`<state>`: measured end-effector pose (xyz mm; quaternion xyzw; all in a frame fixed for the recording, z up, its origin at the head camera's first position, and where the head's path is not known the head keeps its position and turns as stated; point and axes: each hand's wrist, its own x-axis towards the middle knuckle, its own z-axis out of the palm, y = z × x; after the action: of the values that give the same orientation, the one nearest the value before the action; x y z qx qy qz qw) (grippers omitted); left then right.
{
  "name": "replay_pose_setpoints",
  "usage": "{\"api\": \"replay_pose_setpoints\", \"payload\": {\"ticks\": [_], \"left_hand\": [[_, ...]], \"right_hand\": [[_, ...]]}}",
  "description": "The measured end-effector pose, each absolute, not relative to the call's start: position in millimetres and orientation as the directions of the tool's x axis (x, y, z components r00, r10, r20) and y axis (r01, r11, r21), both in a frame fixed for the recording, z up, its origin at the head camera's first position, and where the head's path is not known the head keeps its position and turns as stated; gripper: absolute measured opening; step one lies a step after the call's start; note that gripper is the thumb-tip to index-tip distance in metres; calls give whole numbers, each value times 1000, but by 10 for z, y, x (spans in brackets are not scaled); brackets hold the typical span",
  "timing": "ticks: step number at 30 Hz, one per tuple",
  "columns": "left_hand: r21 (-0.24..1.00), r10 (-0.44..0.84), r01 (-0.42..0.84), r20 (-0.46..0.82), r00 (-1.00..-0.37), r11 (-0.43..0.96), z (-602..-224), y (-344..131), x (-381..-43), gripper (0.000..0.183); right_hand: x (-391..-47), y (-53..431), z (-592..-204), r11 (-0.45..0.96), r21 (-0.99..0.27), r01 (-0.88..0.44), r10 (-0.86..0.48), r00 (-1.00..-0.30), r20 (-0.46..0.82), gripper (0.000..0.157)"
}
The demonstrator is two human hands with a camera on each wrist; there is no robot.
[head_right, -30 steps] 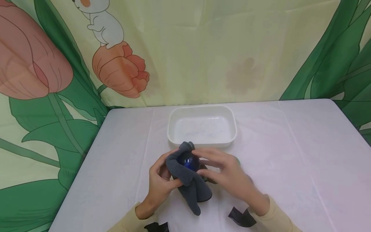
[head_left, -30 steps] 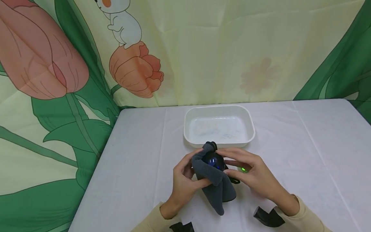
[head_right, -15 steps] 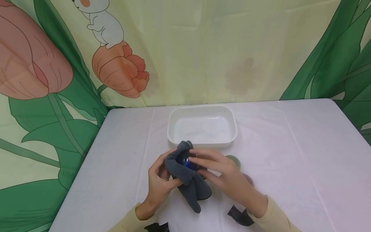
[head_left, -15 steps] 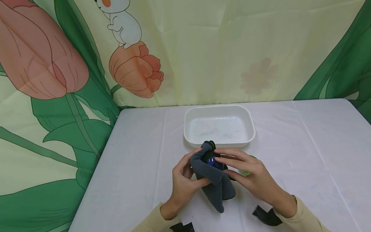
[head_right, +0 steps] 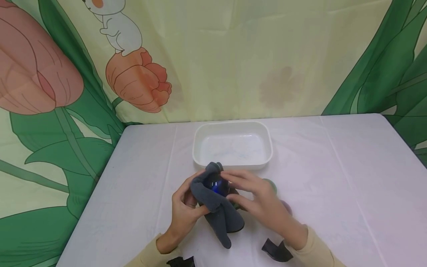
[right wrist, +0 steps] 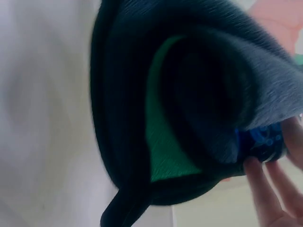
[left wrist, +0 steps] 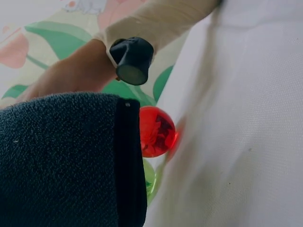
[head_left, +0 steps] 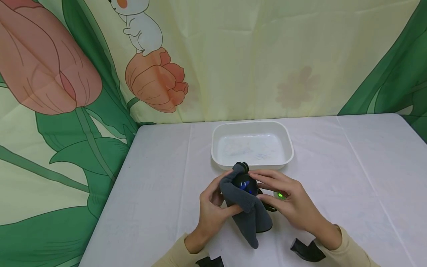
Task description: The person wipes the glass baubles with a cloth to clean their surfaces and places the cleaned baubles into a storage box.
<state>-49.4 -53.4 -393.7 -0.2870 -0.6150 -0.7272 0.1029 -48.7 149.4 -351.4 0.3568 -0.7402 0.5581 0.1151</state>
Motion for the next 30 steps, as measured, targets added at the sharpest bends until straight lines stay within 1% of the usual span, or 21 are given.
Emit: {"api": "replay_pose_setpoints", "payload": {"ticks": [1,3,5,7,9,13,18,20,24,30], "left_hand": [[834,203,503,545,-813,-224,-3963,-535,-502,71],[831,201,507,550,-811,-230,-4010,-540,-519,70],[828,199,511,554,-808,-231,-4032,-545,-530,68],[826,198,514,557,-807,-232,-4032,-548,-535,67],[825,198,515,558,-806,-231,-4022,-550,-535,66],[825,192,517,559,-807,-230,-4010,-550,-531,68],[822,193,521,563,-803,-232,-4010,-549,-523,67],[820,196,525,567,-800,-228,-4012,-549,-519,67],[819,196,531,569,-799,-215,-4003,-546,-516,68],[821,193,530,567,-800,-212,-3903,-538,-490,69]], "right_hand": [[-480,1490,-3501,108,-771,-627,-397,-739,545,53],[-473,1487,-3491,91,-805,-587,-395,-763,512,52],[-469,1483,-3477,94,-810,-578,-396,-769,503,52],[-467,1479,-3464,101,-799,-593,-400,-759,513,53],[-468,1474,-3450,106,-779,-619,-408,-741,533,55],[-469,1473,-3439,165,-694,-701,-424,-686,591,60],[-499,1467,-3509,186,-587,-788,-436,-602,669,43],[-519,1473,-3563,183,-563,-806,-440,-580,686,42],[-552,1501,-3662,195,-533,-823,-447,-559,699,41],[-566,1511,-3696,195,-528,-827,-448,-554,702,42]]}}
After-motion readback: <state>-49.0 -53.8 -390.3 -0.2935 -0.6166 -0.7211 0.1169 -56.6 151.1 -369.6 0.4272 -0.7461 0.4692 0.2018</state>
